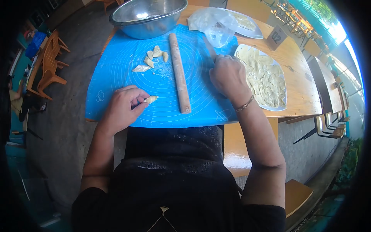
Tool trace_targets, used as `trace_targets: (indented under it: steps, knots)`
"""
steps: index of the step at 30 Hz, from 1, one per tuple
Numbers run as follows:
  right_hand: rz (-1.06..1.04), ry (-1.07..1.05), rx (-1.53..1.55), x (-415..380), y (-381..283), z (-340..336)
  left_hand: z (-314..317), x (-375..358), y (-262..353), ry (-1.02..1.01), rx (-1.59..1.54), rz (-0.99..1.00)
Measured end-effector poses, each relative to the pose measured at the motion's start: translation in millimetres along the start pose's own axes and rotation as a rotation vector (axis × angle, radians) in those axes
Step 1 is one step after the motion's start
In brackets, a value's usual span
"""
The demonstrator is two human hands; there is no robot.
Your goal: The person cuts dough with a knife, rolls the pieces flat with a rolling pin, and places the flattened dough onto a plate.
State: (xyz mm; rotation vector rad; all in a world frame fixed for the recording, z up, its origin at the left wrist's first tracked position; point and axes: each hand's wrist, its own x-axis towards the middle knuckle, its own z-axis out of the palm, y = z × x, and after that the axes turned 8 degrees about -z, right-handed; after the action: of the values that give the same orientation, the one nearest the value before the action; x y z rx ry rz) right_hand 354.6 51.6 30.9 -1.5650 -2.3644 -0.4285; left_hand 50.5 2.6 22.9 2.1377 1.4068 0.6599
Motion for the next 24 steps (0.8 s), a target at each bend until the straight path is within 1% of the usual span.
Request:
trace_targets:
  steps: [2,3,4,6,7,8,9,10,11,12,14,15,16,18,19,21,22,24]
  knots:
    - [0.117,0.126,0.189,-1.4,4.8,6.7,-3.4,-5.1,-3.9,0.041,-0.083,0.047]
    - [0.168,0.139,0.302,-3.3,3.2,-0.1,-4.7,-6.4,-4.0,0.044,-0.082,0.041]
    - [0.164,0.137,0.305,-3.6,-5.1,-15.1,-5.4,-7.4,-2.7,0.073,-0.098,0.042]
    - [0.339,0.033,0.476,-6.3,-26.4,-42.7,-3.3,-7.1,-4.1,0.100,-0.116,0.044]
    - [0.283,-0.010,0.506,-12.1,-30.3,-37.9,0.3,-4.7,-7.6,0.113,-0.092,0.112]
    - [0.073,0.086,0.490,-20.5,-34.4,-23.8,2.1,-2.7,-9.2,0.125,-0.068,0.182]
    - [-0.010,0.022,0.463,-24.9,-44.5,-22.0,3.3,-0.6,-7.2,0.122,-0.068,0.186]
    - [0.094,-0.127,0.476,-26.0,-67.1,-36.1,6.1,1.8,-3.3,0.118,-0.029,0.145]
    - [0.107,-0.165,0.489,-28.2,-77.5,-35.5,9.5,3.6,1.0,0.114,0.010,0.102]
    - [0.108,-0.166,0.489,-29.5,-78.1,-29.4,15.2,4.4,4.7,0.113,0.009,0.102]
    - [0.060,-0.004,0.448,-29.1,-78.3,-14.0,29.8,5.8,10.5,0.247,0.063,0.001]
    - [0.135,-0.142,0.384,-22.4,-77.1,-21.6,34.7,6.6,12.1,0.256,0.010,-0.023]
    - [0.138,-0.141,0.385,-16.5,-72.5,-20.8,35.2,5.8,12.0,0.254,0.012,-0.021]
    - [0.227,-0.231,0.253,-8.0,-56.6,-18.7,36.1,3.9,12.4,0.205,-0.207,-0.096]
    - [0.232,-0.231,0.255,-7.7,-46.5,-16.1,31.7,3.7,8.4,0.200,-0.205,-0.094]
    - [0.143,-0.050,0.210,-9.5,-31.5,-12.4,17.9,4.3,-3.0,0.054,-0.368,-0.354]
    - [0.145,-0.051,0.213,-11.8,-30.3,-15.9,15.7,4.0,-1.8,0.052,-0.366,-0.356]
    - [0.140,-0.075,0.216,-17.6,-30.7,-33.0,12.1,3.0,0.3,0.156,-0.433,-0.246]
